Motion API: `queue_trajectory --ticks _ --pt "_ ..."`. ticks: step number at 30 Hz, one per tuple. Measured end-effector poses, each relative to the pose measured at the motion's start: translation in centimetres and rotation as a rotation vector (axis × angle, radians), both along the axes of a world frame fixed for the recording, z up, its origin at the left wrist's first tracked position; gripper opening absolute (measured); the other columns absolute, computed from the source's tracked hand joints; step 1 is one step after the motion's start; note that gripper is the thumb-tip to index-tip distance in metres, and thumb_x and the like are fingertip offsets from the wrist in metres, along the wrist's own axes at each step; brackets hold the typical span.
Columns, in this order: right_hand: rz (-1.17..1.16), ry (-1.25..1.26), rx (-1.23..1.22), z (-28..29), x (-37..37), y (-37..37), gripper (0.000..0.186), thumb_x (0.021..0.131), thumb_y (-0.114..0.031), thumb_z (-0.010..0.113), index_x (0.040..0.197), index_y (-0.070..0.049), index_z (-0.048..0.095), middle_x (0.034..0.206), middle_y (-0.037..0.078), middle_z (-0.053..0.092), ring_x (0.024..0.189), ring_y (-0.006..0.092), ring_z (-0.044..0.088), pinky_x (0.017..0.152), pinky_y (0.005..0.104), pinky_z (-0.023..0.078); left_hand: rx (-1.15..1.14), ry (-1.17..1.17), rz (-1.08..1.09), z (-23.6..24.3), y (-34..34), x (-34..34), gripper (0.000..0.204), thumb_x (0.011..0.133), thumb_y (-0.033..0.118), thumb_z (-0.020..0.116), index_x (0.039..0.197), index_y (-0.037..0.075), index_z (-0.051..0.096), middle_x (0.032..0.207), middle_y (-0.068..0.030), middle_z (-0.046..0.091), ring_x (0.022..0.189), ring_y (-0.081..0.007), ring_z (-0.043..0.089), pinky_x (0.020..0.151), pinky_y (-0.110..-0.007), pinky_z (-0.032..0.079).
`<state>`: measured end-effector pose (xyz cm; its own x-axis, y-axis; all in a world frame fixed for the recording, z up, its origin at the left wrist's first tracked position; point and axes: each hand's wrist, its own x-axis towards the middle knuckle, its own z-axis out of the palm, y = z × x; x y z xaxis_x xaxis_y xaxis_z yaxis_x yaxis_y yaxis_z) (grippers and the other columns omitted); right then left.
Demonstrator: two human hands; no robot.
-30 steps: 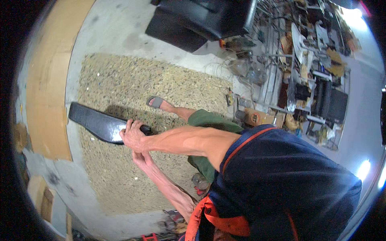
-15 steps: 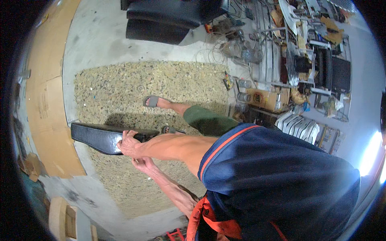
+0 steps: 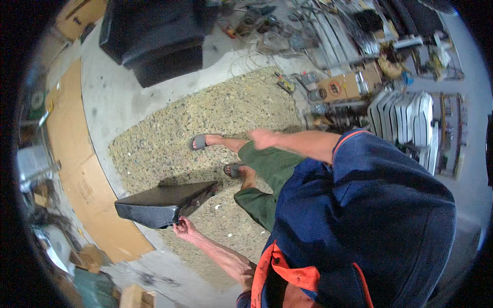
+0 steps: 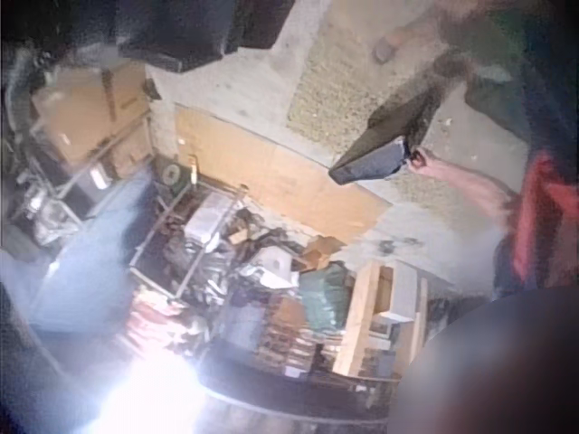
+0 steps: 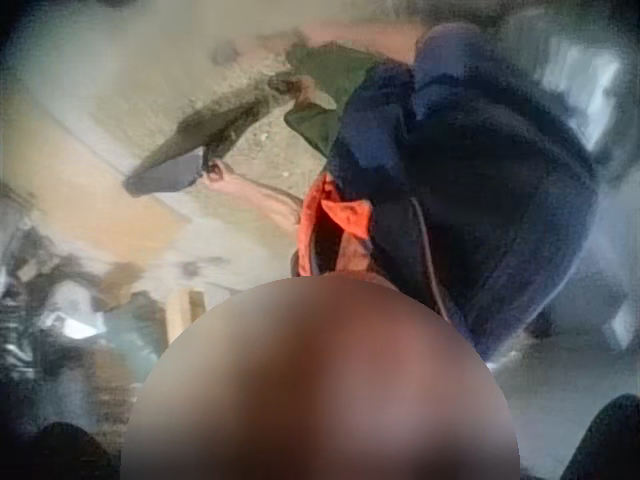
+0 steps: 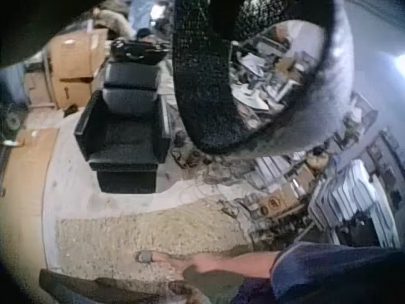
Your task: The person uses shears to trim the edges of a black upholstered furniture part, then picks up a red power drill and walks toward a metal frame. The person places the part near the frame and sets the drill down.
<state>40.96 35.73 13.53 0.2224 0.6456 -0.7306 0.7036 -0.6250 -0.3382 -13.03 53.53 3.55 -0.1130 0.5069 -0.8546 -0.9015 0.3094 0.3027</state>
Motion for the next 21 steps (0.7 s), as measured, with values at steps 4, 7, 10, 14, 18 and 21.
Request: queue_trajectory --ticks 4,7,10,14,18,21 --pt "-0.113 -0.198 -0.177 1.0 7.7 -14.7 0.026 0.07 -0.013 0.068 0.087 0.005 0.071 0.086 0.027 0.071 0.083 0.0393 0.072 0.071 0.048 0.056 -0.077 0.128 -0.035 1.5 2.0 -0.5 0.03 0.076 0.004 0.07 0.101 -0.003 0.057 0.085 -0.0135 0.057 0.073 -0.0264 0.054 0.064 -0.04 0.05" --pt "-0.28 -0.072 -0.287 2.7 8.2 -20.6 0.023 0.074 -0.011 0.063 0.087 0.006 0.071 0.085 0.026 0.071 0.082 0.0387 0.071 0.073 0.0466 0.057 -0.094 0.176 -0.057 2.8 3.0 0.5 0.029 0.074 0.004 0.07 0.101 -0.003 0.058 0.085 -0.013 0.057 0.073 -0.0262 0.054 0.063 -0.04 0.05" --pt "-0.448 0.047 -0.084 4.4 6.9 -22.8 0.02 0.076 -0.009 0.059 0.085 0.005 0.07 0.084 0.026 0.07 0.08 0.0383 0.07 0.072 0.0461 0.057 -0.094 0.212 -0.058 4.2 4.1 1.7 0.029 0.073 0.005 0.069 0.1 -0.002 0.058 0.084 -0.0124 0.057 0.073 -0.026 0.055 0.062 -0.041 0.05" --pt "-0.407 -0.05 0.037 6.0 5.8 -23.2 0.021 0.075 -0.011 0.06 0.086 0.004 0.068 0.086 0.029 0.069 0.08 0.043 0.07 0.071 0.0524 0.056 -0.091 0.239 -0.063 6.1 5.0 4.3 0.03 0.071 0.005 0.068 0.099 -0.001 0.059 0.084 -0.0116 0.056 0.073 -0.0257 0.055 0.062 -0.041 0.05" --pt "-0.459 -0.248 0.012 8.3 7.4 -24.6 0.019 0.082 -0.015 0.06 0.086 0.002 0.065 0.079 0.026 0.068 0.082 0.047 0.067 0.074 0.0568 0.054 -0.076 0.223 0.007 8.1 4.6 7.9 0.03 0.07 0.005 0.068 0.098 0.0 0.06 0.083 -0.0108 0.056 0.073 -0.0254 0.055 0.061 -0.042 0.05" --pt "-0.494 -0.233 0.012 10.3 10.1 -25.9 0.028 0.086 -0.025 0.063 0.089 0.004 0.066 0.085 0.026 0.069 0.085 0.0473 0.068 0.075 0.0551 0.055 -0.086 0.215 0.067 9.0 3.2 11.3 0.03 0.068 0.005 0.067 0.097 0.001 0.06 0.083 -0.0103 0.056 0.073 -0.0251 0.055 0.06 -0.042 0.05"
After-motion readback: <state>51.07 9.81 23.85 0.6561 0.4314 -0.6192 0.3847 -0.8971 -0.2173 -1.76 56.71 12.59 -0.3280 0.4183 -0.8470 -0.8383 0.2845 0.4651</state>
